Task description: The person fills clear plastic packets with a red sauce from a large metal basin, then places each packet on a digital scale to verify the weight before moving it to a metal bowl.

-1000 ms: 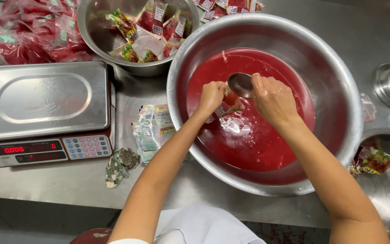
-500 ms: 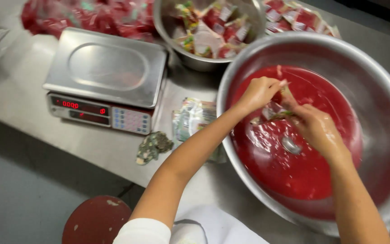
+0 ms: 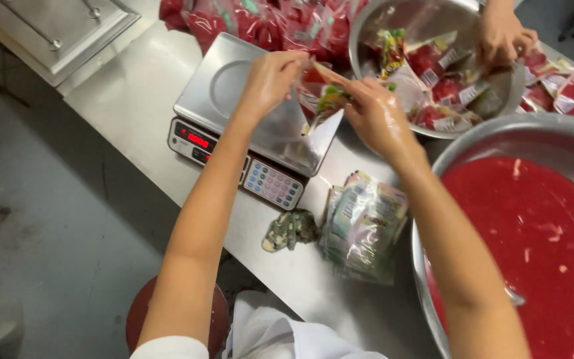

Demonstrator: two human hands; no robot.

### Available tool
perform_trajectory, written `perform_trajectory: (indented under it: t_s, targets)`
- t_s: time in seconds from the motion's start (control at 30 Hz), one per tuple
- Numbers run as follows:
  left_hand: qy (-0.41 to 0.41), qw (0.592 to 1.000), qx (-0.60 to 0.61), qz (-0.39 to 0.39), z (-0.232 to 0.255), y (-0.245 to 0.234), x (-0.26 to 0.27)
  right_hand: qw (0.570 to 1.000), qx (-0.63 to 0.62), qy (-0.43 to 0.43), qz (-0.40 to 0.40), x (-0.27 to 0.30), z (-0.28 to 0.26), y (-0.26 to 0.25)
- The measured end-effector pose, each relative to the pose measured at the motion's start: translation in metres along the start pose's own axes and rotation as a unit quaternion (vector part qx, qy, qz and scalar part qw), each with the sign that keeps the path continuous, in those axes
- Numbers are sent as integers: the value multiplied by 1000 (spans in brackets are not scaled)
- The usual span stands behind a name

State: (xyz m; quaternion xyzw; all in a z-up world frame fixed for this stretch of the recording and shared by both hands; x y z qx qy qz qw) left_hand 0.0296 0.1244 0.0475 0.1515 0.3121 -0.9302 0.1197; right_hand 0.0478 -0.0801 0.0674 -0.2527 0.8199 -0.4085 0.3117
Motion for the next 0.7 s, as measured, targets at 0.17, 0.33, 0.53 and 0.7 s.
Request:
perform_trajectory:
  t_s: [0.17, 0.33, 0.53, 0.7]
  targets:
    - [-122, 992, -19, 15, -112, 1, 12, 998, -36, -40, 27, -43, 27, 114]
    - [-225, 973, -12, -53, -129, -7, 4, 998, -53, 3, -26, -46, 18, 110]
    - [-279, 942, -22, -185, -112, -19, -3, 986, -124, 99, -44, -33, 20, 86]
    - [-282, 937, -4, -206, -110, -18, -7, 973, -135, 168, -83, -33, 41, 94]
Point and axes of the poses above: each hand's wrist, its own x-axis away from the middle knuckle, its own y-axis out of the palm, z = x × y, the point moved 5 cm from there along -x, towards the middle knuckle, and after that the axes turned 9 degrees about y, right-handed, at the moved point
